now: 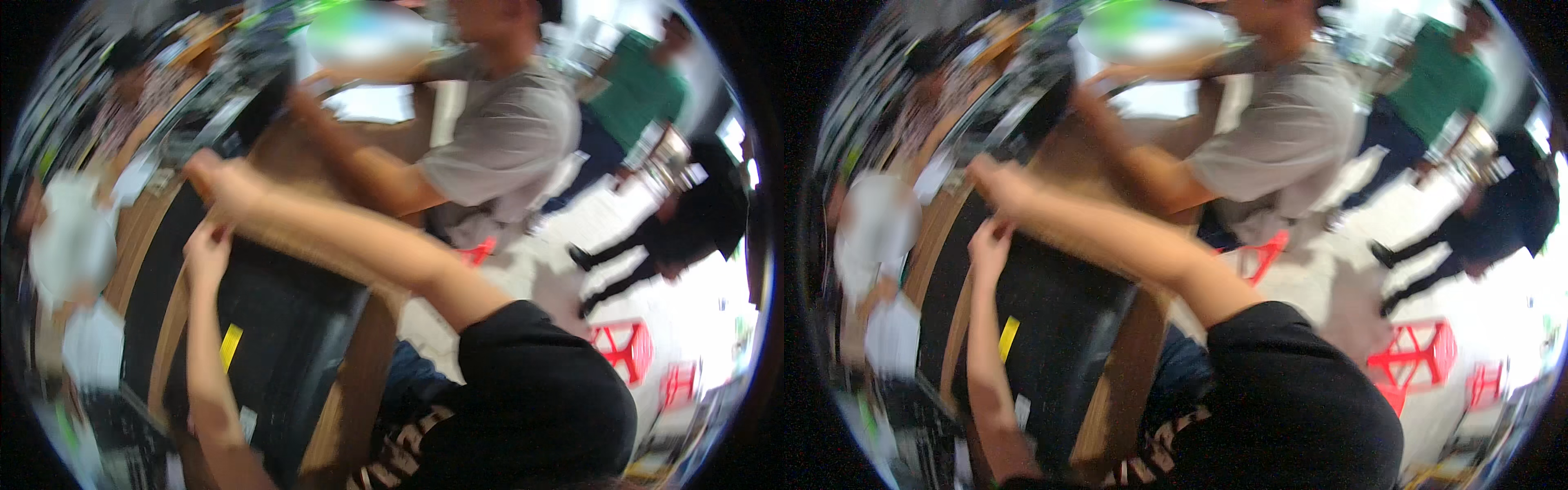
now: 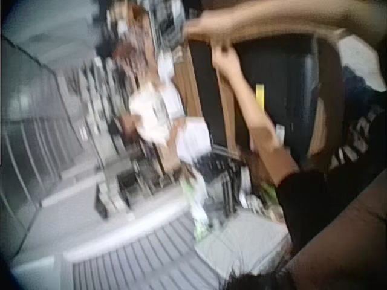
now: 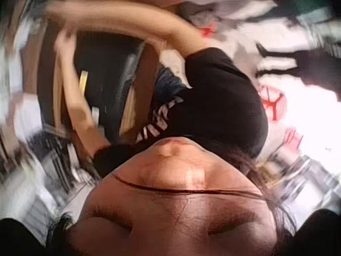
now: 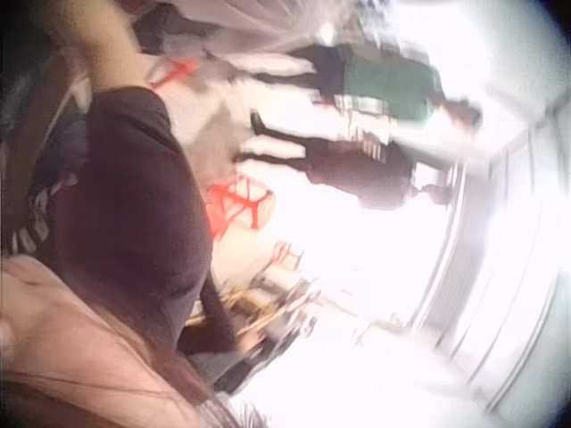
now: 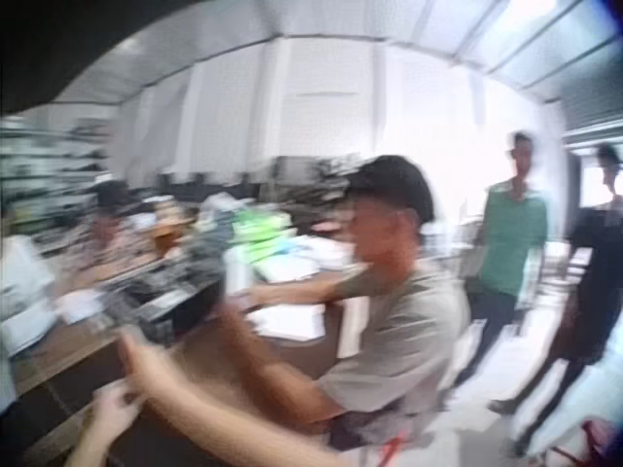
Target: The person uses a screwdriver to remove screws from the bottom of a laptop, then pulls out a modular component from the side of the device.
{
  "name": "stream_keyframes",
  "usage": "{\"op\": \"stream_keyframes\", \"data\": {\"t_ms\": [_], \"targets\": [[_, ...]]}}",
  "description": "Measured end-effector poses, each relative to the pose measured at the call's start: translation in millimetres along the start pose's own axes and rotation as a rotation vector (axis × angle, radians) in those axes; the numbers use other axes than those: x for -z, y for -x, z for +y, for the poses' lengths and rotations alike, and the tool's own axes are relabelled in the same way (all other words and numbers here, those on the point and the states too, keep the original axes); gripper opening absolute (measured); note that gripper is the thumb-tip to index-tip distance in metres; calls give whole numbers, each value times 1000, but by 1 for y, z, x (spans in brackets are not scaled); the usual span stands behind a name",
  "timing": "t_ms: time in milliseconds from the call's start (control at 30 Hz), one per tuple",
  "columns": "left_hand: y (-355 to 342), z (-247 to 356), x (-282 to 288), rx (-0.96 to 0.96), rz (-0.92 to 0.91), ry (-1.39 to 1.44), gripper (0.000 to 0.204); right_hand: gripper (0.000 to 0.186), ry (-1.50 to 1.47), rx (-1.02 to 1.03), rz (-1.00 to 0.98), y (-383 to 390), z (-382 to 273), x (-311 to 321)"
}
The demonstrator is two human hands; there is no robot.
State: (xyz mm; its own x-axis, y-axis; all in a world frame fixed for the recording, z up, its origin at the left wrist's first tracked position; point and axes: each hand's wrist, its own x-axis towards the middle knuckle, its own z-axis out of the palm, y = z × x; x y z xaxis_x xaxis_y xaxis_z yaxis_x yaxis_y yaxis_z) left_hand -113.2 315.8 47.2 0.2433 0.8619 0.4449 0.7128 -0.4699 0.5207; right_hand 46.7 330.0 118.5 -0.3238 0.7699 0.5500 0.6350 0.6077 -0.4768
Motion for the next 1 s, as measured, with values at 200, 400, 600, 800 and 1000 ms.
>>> {"op": "stream_keyframes", "data": {"t_ms": [200, 400, 600, 800, 1000], "targets": [[87, 37, 82, -56, 218, 146, 15, 61, -82, 17, -131, 6, -2, 3], [253, 112, 155, 235, 241, 335, 10, 57, -511, -120, -247, 7, 0, -3], [394, 153, 194, 638, 599, -93, 12, 53, -562, -81, -189, 6, 23, -3], [495, 138, 222, 983, 820, -868, 50, 55, -429, -20, -89, -3, 55, -8], [532, 102, 229, 1138, 898, -724, 55, 59, -288, 69, -83, -12, 60, -3]]}}
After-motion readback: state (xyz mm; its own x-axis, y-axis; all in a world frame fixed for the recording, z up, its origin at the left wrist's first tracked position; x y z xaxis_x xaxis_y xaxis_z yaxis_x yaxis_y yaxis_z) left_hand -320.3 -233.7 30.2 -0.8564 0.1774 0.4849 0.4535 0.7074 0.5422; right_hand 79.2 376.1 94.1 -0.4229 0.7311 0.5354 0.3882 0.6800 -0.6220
